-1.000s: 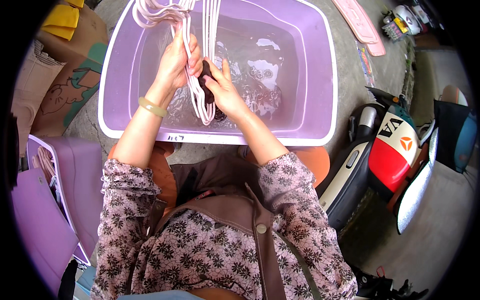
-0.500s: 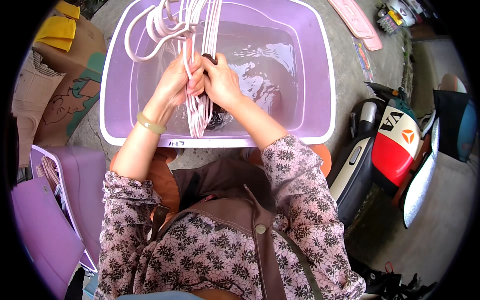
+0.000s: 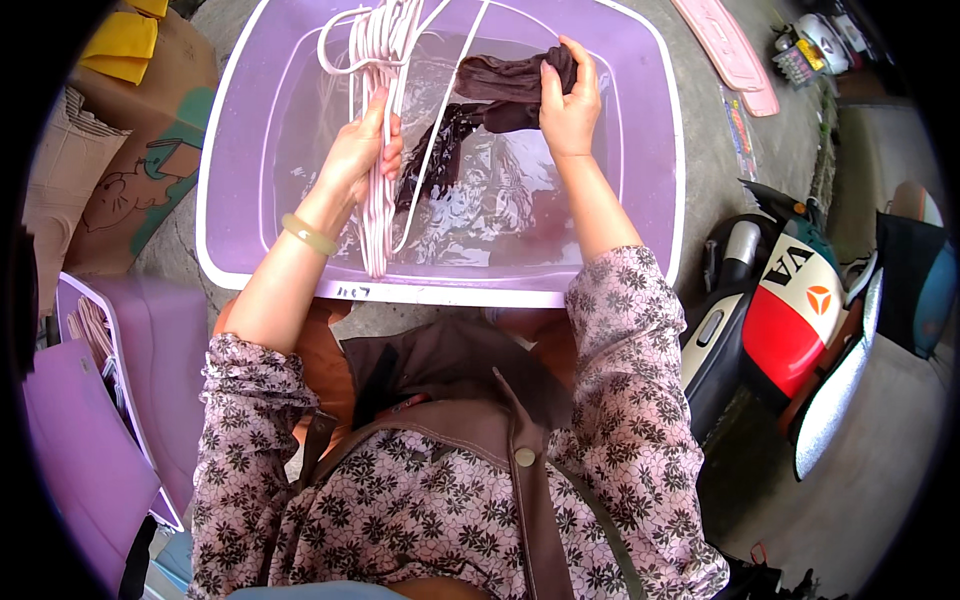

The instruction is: The person removes pink hangers from a metal rack, sits down, and wipes the hangers with a cloth while dipping them into a tub of water.

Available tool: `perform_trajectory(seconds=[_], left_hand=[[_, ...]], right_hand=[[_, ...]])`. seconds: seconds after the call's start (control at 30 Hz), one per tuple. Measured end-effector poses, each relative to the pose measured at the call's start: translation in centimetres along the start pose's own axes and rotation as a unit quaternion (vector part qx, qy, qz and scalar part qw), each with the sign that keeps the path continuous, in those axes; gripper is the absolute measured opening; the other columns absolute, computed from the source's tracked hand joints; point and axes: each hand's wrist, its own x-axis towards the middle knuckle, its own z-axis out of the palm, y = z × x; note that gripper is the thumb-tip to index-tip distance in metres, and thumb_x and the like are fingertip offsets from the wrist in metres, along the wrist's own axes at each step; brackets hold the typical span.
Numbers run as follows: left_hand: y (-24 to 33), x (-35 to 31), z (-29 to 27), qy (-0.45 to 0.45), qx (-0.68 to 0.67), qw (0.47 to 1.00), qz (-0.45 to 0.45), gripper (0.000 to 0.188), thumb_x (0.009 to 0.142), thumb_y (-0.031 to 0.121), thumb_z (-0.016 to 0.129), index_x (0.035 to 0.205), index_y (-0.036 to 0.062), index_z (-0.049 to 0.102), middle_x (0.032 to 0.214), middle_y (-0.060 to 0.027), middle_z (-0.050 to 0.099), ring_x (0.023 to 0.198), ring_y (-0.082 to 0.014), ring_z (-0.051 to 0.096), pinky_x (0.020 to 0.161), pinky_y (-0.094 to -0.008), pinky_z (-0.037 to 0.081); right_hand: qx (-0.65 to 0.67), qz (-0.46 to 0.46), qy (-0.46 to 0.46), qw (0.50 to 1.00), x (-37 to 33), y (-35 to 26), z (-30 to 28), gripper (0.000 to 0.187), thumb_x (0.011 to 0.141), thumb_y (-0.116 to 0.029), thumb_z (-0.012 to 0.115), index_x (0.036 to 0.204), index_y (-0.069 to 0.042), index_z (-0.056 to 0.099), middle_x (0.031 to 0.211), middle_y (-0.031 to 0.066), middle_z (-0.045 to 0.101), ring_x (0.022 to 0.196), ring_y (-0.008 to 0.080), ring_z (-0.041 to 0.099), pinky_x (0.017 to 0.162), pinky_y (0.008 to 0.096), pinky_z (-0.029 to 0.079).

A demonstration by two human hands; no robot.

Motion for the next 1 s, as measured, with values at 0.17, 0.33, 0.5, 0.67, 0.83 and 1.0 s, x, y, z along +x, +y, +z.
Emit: perform_trajectory(seconds=[0.17, 0.33, 0.5, 0.67, 0.83, 1.0], left_hand=[[-0.1, 1.5, -2.5, 0.034, -0.134, 0.990, 0.012, 0.038, 0.095, 0.042, 0.036, 0.082, 0.0063, 0.042, 0.053, -0.0017, 0.038, 0.040, -0.0115, 0.035, 0.038, -0.0270, 0.033], [-2.3, 1.8, -1.3, 0.045, -0.136, 0.989, 0.025, 0.014, 0.094, 0.016, 0.038, 0.091, 0.0028, 0.041, 0.062, -0.0046, 0.042, 0.050, -0.0137, 0.041, 0.046, -0.0291, 0.040], [-4.7, 1.9, 1.1, -0.054, 0.115, 0.985, 0.115, 0.017, 0.090, 0.008, 0.035, 0.095, -0.0042, 0.046, 0.075, -0.0088, 0.054, 0.064, -0.0141, 0.052, 0.059, -0.0275, 0.043], [-4.0, 1.3, -0.6, -0.153, 0.380, 0.896, 0.170, 0.076, 0.080, 0.041, 0.064, 0.128, -0.0071, 0.032, 0.119, -0.0193, 0.047, 0.116, -0.0250, 0.043, 0.092, -0.0387, 0.039], [-1.4, -0.9, -1.2, -0.081, 0.355, 0.926, 0.101, 0.075, 0.083, 0.035, 0.062, 0.137, -0.0016, 0.024, 0.124, -0.0201, 0.042, 0.108, -0.0254, 0.046, 0.088, -0.0349, 0.042], [-1.4, -0.6, -0.6, -0.116, 0.343, 0.928, 0.088, 0.067, 0.085, 0.031, 0.060, 0.136, 0.0028, 0.028, 0.120, -0.0186, 0.045, 0.099, -0.0204, 0.050, 0.085, -0.0328, 0.043]], right_hand=[[-0.235, 0.179, -0.152, 0.943, -0.9, 4.7, -4.1, 0.046, 0.083, -0.024, 0.060, 0.125, -0.012, 0.045, 0.128, 0.0177, 0.042, 0.106, 0.0297, 0.054, 0.091, 0.0356, 0.042], [-0.017, 0.318, -0.493, 0.810, -2.3, -4.8, 2.3, 0.087, 0.077, -0.063, 0.052, 0.137, -0.004, 0.032, 0.143, 0.0194, 0.025, 0.131, 0.0305, 0.028, 0.102, 0.0381, 0.029], [0.161, 0.452, -0.464, 0.745, -3.3, -6.9, 9.0, 0.036, 0.078, -0.031, 0.066, 0.095, -0.001, 0.057, 0.083, 0.0075, 0.062, 0.070, 0.0155, 0.061, 0.064, 0.0263, 0.049], [0.187, 0.578, -0.360, 0.708, -5.5, 5.0, 12.6, 0.037, 0.070, -0.014, 0.070, 0.100, 0.002, 0.055, 0.087, 0.0102, 0.063, 0.061, 0.0161, 0.061, 0.056, 0.0262, 0.050], [-0.281, 0.386, -0.483, 0.734, -11.7, 11.4, 16.1, 0.075, 0.072, -0.023, 0.066, 0.130, 0.005, 0.027, 0.122, 0.0231, 0.050, 0.114, 0.0329, 0.050, 0.094, 0.0373, 0.041], [-0.246, 0.286, -0.667, 0.643, -13.4, 20.5, 17.4, 0.040, 0.077, -0.019, 0.059, 0.110, 0.002, 0.051, 0.097, 0.0186, 0.061, 0.086, 0.0311, 0.060, 0.072, 0.0395, 0.048]])
